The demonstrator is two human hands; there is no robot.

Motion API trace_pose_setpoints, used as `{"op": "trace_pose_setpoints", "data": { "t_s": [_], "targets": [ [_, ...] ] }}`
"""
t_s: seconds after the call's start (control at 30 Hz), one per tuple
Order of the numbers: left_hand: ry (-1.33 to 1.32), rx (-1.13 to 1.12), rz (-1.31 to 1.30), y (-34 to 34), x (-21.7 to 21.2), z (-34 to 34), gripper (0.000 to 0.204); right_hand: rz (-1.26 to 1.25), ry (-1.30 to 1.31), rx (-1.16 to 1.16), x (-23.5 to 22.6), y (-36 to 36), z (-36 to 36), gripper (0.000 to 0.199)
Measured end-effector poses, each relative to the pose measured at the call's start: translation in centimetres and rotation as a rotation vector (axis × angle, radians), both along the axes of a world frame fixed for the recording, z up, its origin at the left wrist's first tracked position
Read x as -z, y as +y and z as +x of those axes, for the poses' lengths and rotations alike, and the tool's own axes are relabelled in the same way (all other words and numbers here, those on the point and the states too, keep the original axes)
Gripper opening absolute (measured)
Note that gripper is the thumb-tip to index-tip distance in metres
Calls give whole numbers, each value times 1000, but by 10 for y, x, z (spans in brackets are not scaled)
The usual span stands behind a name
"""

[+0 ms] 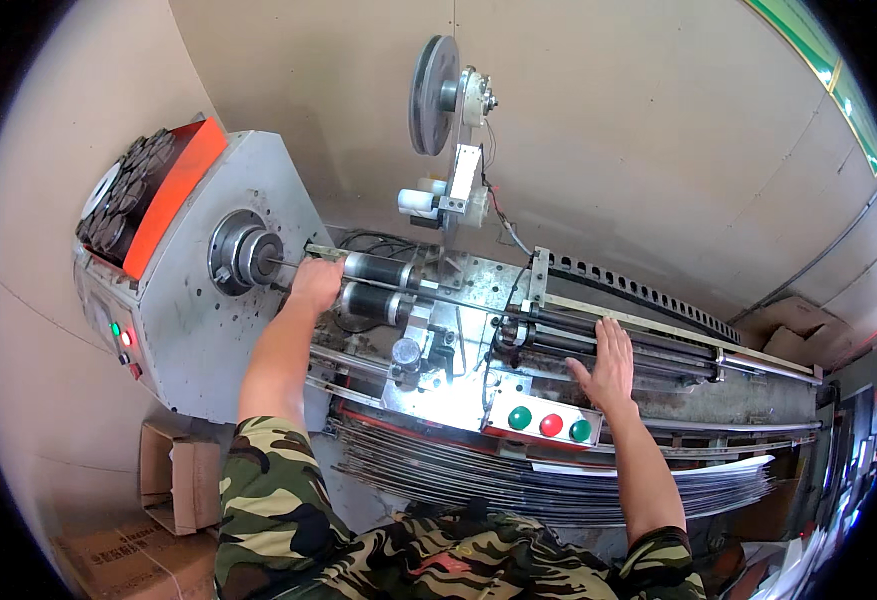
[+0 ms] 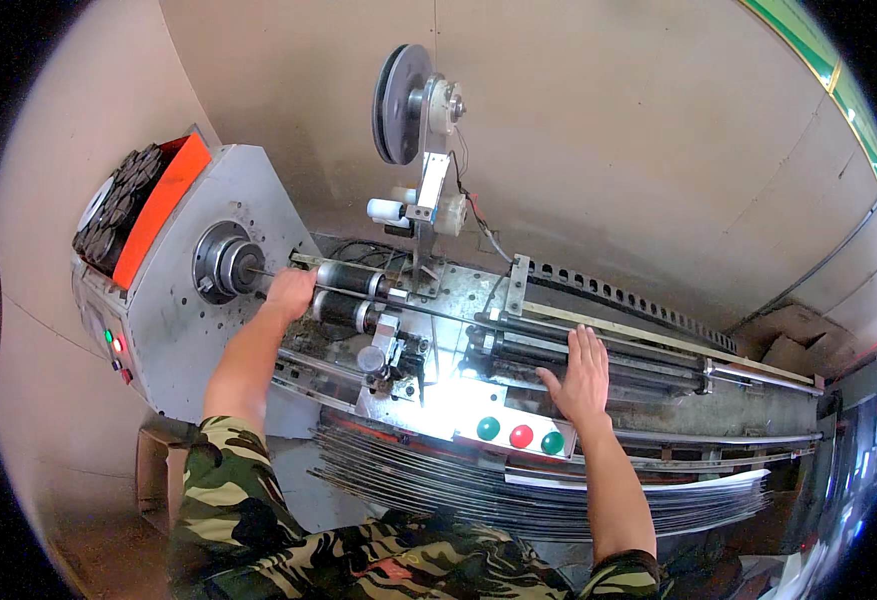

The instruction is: The person operates a metal forming machine, repeatedly inserting long metal rods into the machine and pressing a green button to activate the process. The person removes the processed rods and stacks them on a nearby table.

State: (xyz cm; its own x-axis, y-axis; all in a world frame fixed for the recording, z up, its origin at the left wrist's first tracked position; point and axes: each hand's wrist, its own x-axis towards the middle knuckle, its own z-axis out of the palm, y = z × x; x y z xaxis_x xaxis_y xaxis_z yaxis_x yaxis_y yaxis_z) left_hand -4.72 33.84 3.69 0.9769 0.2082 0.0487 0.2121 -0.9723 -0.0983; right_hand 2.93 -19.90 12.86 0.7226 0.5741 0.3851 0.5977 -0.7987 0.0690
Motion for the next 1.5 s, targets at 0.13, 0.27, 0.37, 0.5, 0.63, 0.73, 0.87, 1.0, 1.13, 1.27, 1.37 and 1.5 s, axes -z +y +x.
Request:
{"op": "trace_pose_setpoints", "data": {
  "t_s": [0.13,0.27,0.37,0.5,0.63,0.73,0.87,1.0,1.13,1.27,1.37,1.5],
  "targets": [
    [-24,3,3,-4,3,4,25,14,-16,-7,3,-4,4,81],
    [-41,22,9,-8,2,6,24,18,-24,11,9,-7,8,81],
    [-85,43,19,-6,8,9,23,26,-34,13,14,-9,12,81],
    [-116,69,4,-3,17,13,23,32,-6,39,18,-6,15,80],
    [-134,76,-28,-12,12,14,23,26,11,65,26,-5,19,80],
    [-161,85,-36,-15,10,15,22,53,18,55,30,1,21,79],
    [-179,87,-31,-17,13,16,21,43,-2,49,41,7,27,80],
    [-204,102,-61,-19,14,19,21,93,9,21,49,18,29,78],
    [-242,123,-62,-18,20,22,22,153,16,-1,56,33,31,75],
    [-231,140,-68,-21,19,24,24,203,50,13,58,51,30,73],
    [-243,164,-96,-21,20,26,34,230,73,31,63,61,33,71],
    [-260,175,-87,-26,19,26,34,243,88,74,69,70,37,67]
  ]
}}
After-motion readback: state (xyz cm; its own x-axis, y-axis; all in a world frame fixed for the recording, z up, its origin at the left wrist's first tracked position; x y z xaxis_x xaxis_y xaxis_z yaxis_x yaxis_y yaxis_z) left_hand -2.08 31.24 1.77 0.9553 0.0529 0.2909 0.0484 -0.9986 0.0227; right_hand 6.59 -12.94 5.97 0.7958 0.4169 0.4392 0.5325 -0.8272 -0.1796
